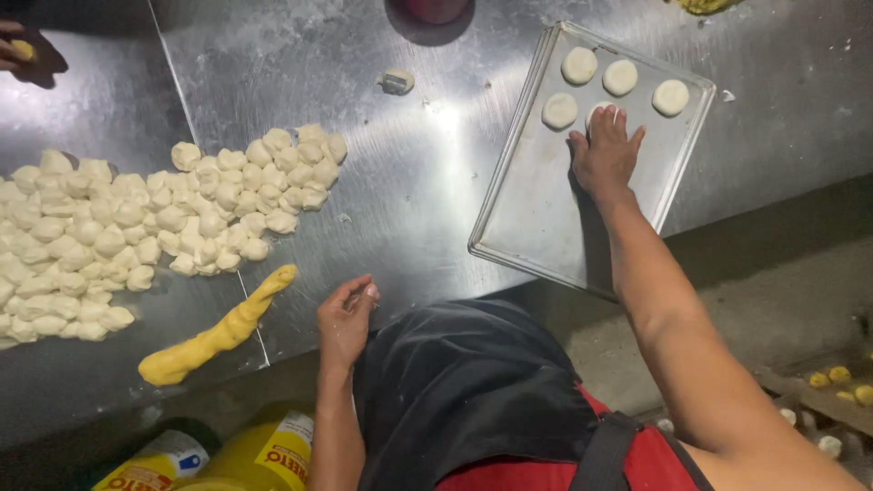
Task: The recorder prepares dough buns by brushing them with liquid, placing them on trays, and then shaping more dough pieces to put on a separate tray.
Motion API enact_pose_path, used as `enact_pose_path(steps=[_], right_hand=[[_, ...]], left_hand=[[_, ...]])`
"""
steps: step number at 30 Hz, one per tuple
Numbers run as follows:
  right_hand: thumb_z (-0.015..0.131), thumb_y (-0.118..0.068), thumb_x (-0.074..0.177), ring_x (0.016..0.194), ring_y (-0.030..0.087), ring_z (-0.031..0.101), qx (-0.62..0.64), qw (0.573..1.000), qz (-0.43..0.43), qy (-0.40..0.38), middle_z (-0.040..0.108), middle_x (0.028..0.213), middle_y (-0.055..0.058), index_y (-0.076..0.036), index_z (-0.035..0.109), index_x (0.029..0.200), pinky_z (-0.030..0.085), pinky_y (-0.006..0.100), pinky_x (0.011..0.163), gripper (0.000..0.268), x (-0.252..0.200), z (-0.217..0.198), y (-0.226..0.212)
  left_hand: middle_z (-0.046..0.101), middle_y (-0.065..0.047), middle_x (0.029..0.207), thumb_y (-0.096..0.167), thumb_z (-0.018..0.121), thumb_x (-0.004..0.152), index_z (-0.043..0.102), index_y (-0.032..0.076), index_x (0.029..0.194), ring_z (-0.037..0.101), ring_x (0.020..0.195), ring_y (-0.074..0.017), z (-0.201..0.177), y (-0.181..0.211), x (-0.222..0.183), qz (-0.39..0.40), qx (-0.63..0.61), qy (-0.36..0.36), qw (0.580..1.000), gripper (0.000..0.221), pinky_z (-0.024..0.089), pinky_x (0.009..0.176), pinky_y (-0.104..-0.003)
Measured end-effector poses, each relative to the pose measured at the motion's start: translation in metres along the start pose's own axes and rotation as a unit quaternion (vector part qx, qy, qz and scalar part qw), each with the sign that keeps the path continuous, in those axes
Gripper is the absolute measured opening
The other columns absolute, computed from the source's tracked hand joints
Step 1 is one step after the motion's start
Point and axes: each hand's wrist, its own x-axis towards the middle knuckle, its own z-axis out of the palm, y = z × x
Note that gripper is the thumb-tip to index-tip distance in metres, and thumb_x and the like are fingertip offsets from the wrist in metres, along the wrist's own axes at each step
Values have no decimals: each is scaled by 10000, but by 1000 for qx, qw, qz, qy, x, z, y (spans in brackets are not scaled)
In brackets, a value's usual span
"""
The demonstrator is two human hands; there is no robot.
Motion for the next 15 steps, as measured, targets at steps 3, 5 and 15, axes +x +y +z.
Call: enact_pose_path(steps=[3,5,15], right_hand=[[534,-442,1095,1477,427,358,10,999,16,-37,440,1594,242,18,457,1535,79,762,1109,641,1,-31,-2],[514,-460,1073,1445,410,360,17,999,5,-40,460,1566,236,16,487,1506,34,794,1061,644,11,-61,5],[569,-312,1025,1194,345,552,259,825,500,42,479,1396,195,-39,546,1336,479,517,970,414,-150,-105,1]], left_hand=[[777,-89,982,191,738,952,740,18,1189,711,848,-145,20,-3,20,72,103,-35,991,294,568,781,-277],[787,-89,995,219,747,943,756,43,1159,714,807,-162,46,4,45,138,172,-44,974,279,573,759,-299],[660,-191,1212,393,652,958,658,50,1194,642,1140,-382,164,42,99,117,457,-290,833,416,525,956,-507]])
